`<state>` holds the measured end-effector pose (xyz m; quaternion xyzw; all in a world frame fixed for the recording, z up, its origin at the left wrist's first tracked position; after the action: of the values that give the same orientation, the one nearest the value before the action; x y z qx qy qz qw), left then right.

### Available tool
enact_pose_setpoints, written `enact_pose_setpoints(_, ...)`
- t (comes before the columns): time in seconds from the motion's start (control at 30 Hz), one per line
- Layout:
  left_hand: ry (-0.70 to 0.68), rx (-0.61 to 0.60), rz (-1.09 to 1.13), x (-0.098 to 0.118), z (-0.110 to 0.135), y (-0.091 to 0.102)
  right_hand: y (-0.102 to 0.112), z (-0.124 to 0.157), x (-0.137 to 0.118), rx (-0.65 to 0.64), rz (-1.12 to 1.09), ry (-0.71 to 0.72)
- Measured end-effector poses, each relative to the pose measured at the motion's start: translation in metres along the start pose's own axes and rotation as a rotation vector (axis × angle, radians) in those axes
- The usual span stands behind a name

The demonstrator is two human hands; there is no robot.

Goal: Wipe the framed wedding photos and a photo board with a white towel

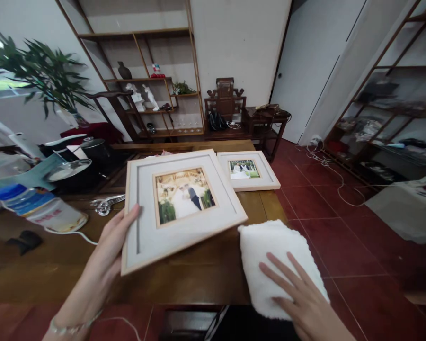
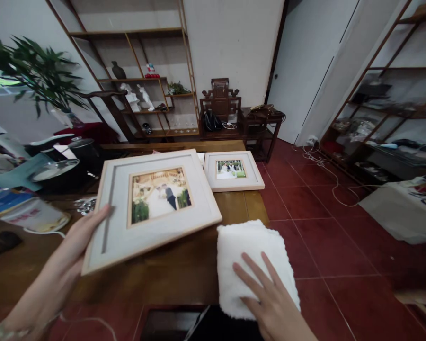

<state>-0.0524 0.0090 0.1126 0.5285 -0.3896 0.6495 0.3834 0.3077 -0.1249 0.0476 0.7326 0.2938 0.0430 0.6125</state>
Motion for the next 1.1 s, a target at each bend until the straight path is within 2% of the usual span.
enact_pose_setpoints(0.07, -0.076, -0.011, 0.015, 0.016, -0.018, -0.013, 0.005, -0.012, -0.004, -0.195, -0.099, -0.060)
enact_pose_setpoints(0.13, -0.099, -0.058, 0.082, 0.023, -0.038, -0.033, 0.018, -0.032, 0.002, -0.312, -0.300, -0.120)
enact_pose_setpoints(0.2, -0.094, -0.078, 0.146, 0.024, -0.057, -0.058, 0.037, -0.063, 0.024, -0.258, -0.528, -0.256)
enact_pose_setpoints(0.27, -0.075, -0.154, 0.211, 0.020, -0.075, -0.089, 0.057, -0.099, 0.061, 0.024, -0.704, -0.528)
enact_pose_setpoints(0.3, -0.074, -0.206, 0.226, 0.017, -0.084, -0.107, 0.062, -0.117, 0.079, 0.103, -0.811, -0.647)
enact_pose_setpoints(0.37, -0.060, -0.334, 0.180, 0.009, -0.098, -0.142, 0.063, -0.151, 0.109, 0.037, -1.059, -0.811)
enact_pose_setpoints(0.43, -0.116, -0.486, -0.003, 0.000, -0.110, -0.176, 0.062, -0.179, 0.133, 0.022, -1.062, -0.907)
enact_pose_setpoints(0.57, -0.183, -0.557, -0.132, -0.017, -0.132, -0.222, 0.056, -0.207, 0.177, 0.150, -0.796, -1.026)
enact_pose_setpoints(0.67, -0.272, -0.585, -0.289, -0.026, -0.148, -0.239, 0.047, -0.216, 0.208, 0.181, -0.632, -1.076)
enact_pose_setpoints(0.8, -0.399, -0.574, -0.570, -0.037, -0.166, -0.250, 0.037, -0.222, 0.237, 0.177, -0.402, -1.099)
enact_pose_setpoints(0.97, -0.543, -0.541, -0.843, -0.052, -0.170, -0.257, 0.025, -0.227, 0.246, 0.153, -0.215, -1.032)
enact_pose_setpoints(1.1, -0.625, -0.512, -0.974, -0.058, -0.167, -0.255, 0.017, -0.229, 0.247, 0.172, -0.125, -0.978)
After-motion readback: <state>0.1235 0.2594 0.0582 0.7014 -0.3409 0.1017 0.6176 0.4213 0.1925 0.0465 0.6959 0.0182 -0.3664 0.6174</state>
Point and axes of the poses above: each hand's wrist, its own z-axis away from the middle knuckle, its own y-axis out of the back of the hand, x = y × z, the point moved 3 cm from there along -z, towards the middle knuckle, and after that the axes turned 13 degrees about -y, right-handed, at the moved point
